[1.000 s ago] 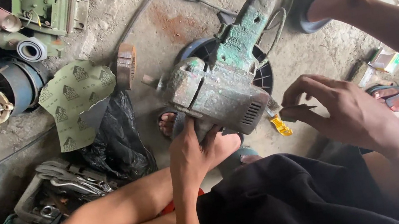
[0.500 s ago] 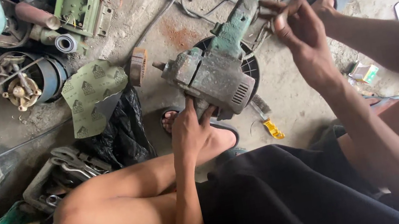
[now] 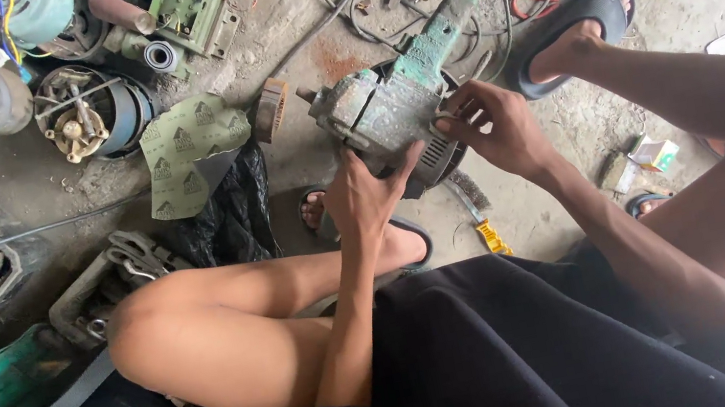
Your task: Repairing a power tool by disassembling it and cleaning internal components
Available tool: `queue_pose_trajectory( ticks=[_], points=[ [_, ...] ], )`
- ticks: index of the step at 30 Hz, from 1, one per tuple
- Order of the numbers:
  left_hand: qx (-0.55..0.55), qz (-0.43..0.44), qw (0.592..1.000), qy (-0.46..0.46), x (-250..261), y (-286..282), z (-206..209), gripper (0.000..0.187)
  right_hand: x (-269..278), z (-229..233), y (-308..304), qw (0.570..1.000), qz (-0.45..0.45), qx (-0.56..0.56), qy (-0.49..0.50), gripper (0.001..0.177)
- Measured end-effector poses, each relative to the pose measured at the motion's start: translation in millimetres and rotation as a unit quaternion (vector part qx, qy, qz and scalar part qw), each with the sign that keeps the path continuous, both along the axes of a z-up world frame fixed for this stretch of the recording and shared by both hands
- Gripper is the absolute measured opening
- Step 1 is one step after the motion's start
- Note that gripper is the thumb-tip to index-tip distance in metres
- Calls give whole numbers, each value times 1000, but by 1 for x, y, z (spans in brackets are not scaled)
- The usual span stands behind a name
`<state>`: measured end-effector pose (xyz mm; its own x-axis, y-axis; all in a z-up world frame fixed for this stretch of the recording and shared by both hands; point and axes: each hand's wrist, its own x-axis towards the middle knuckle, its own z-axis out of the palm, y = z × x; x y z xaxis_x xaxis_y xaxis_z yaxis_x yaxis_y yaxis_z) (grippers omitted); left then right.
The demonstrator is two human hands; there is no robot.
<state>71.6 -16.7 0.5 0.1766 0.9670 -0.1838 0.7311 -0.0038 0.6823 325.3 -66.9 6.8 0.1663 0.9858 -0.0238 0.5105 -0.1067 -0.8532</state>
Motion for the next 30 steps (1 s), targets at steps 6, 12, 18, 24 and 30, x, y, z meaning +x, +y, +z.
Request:
queue_pose_trajectory(
  ticks=[6,12,18,24,30],
  points=[
    [-64,49,996,-26,-5,19,-2,98,11,4,-4,1000,-11,2,6,27],
    [-99,16,995,-27,-6,16,20,102,8,7,-6,1000,-4,8,14,25],
    [-106,17,993,-57,-8,15,-15,110,8,9,-6,999,-17,12,25,24],
    [-86,8,995,-52,-12,10,-22,90,18,11,-6,1000,-20,6,19,26],
    [-116,16,987,-114,-9,6,-11,128,19,13,-4,999,-25,6,32,24]
  ],
)
